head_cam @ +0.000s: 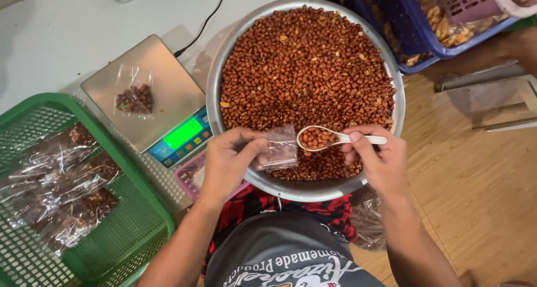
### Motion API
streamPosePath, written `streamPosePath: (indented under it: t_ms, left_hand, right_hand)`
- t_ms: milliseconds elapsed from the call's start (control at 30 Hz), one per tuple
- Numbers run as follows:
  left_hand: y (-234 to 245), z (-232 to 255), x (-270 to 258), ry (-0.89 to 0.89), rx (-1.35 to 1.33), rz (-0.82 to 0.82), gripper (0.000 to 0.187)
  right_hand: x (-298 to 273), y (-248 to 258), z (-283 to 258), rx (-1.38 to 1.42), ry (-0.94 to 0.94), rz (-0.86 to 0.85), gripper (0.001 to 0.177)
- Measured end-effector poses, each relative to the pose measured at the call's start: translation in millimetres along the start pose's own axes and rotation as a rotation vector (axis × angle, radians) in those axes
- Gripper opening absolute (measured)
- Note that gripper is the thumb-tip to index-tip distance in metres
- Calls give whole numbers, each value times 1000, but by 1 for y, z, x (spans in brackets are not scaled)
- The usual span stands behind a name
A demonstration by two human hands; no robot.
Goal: Packing roasted peanuts into small plastic bags using a spoon and weighing them on a digital scale.
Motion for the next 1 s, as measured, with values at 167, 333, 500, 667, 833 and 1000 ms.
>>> streamPosePath:
  t_ms: [167,333,500,667,833,1000]
  left_hand:
    - [-15,-20,14,116,-303,37,15]
    - [-28,-6,18,3,-131,-83,21]
    - [-37,-4,19,-125,51,-371,55]
    - [-33,-23,22,39,-291,-418,46]
    - [35,-8,20,-250,-239,-250,26]
    - [180,-6,60,-391,952,559,36]
  right_hand:
    - [2,14,-13,-30,42,27,15]
    - [11,-7,-39,-144,54,-31,12]
    - [6,-37,-80,-627,884,-216,15]
    - [-16,-3,-39,-569,852,-63,19]
    - [-26,1,-24,-390,507,53,10]
    - [-23,-18,-16,-401,273,-54,17]
Point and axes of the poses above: each hand's wrist, its own x-axis towards the middle knuckle, its own y-axis out of the back of the hand, z = x × y, the point moved 2 cm from there along x, towards the middle knuckle, and after that the axes turned 9 degrees about -z, right-handed, at the moved point
